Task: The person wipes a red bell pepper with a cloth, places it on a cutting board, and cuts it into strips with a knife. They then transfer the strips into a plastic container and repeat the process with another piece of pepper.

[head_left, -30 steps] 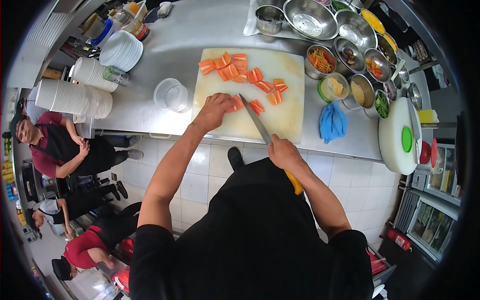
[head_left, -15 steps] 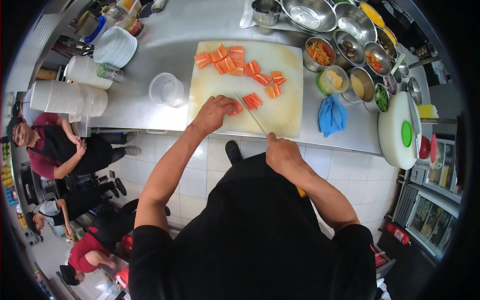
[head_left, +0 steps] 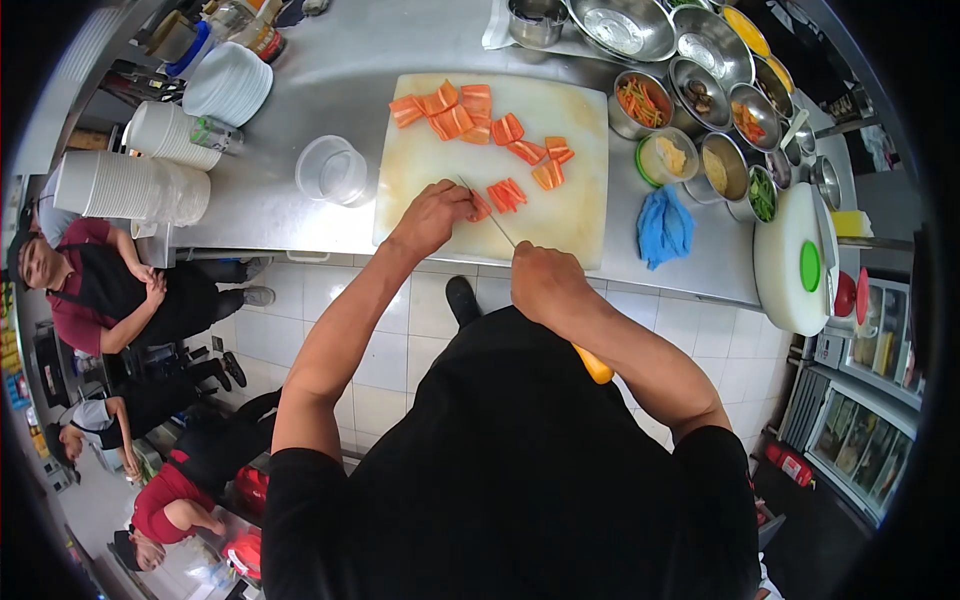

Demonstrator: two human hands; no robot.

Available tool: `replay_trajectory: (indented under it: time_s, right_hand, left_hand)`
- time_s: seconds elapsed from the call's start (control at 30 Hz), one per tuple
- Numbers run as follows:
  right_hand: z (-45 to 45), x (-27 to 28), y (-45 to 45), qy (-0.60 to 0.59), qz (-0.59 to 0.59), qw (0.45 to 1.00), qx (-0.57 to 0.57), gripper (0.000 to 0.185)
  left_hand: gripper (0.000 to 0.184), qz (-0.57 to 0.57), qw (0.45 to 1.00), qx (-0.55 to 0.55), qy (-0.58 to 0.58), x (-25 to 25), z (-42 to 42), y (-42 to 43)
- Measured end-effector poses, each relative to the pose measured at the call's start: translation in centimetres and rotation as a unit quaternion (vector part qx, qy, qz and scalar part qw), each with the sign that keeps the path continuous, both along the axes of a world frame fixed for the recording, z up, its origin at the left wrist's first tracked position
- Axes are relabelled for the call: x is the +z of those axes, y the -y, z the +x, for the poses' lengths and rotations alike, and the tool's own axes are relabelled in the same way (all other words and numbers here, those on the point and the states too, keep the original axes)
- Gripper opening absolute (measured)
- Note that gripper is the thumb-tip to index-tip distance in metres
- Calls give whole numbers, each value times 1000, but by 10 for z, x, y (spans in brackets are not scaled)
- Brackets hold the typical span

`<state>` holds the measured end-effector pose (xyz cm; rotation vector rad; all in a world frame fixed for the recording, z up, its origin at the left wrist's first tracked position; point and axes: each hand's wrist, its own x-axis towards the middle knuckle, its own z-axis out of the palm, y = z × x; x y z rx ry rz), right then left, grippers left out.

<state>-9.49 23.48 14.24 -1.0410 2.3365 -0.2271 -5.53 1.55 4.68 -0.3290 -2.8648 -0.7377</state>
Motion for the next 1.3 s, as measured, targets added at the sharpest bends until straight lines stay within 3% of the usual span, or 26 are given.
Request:
replay_trajectory:
  time_s: [0.3,0.37,0.57,0.67,0.87,1.0,1.07,1.3]
  right_hand:
    - [21,2,-43,22,30,999,-9,17]
    - [28,11,-58,47,111,992,-37,18]
    - [14,7,-30,8,-17,1000,-12,17]
    - [2,-13,-5,15,-11,1000,-20,16]
    - [25,13,-62,58,90,994,-37,15]
    - [16,15,-44,43,49,997,-34,16]
    - [9,-1,-24,22,-27,999,-13,17]
    - [19,11,-53,52,57,997,-13,20]
  left_hand:
    - [24,3,1000,28,-11,-10,5,-2]
    - [25,0,999,44,-13,-11,5,-1]
    - [29,-23,1000,20,-8,-8,1,-2]
    - [29,-11,1000,12,-8,-12,2,-2]
    - [24,-1,998,53,-17,-12,9,-3]
    - [28,11,999,39,-22,-15,8,-3]
    - [32,8,999,35,-24,-14,7,-4]
    - [32,23,998,49,-41,-16,10,-1]
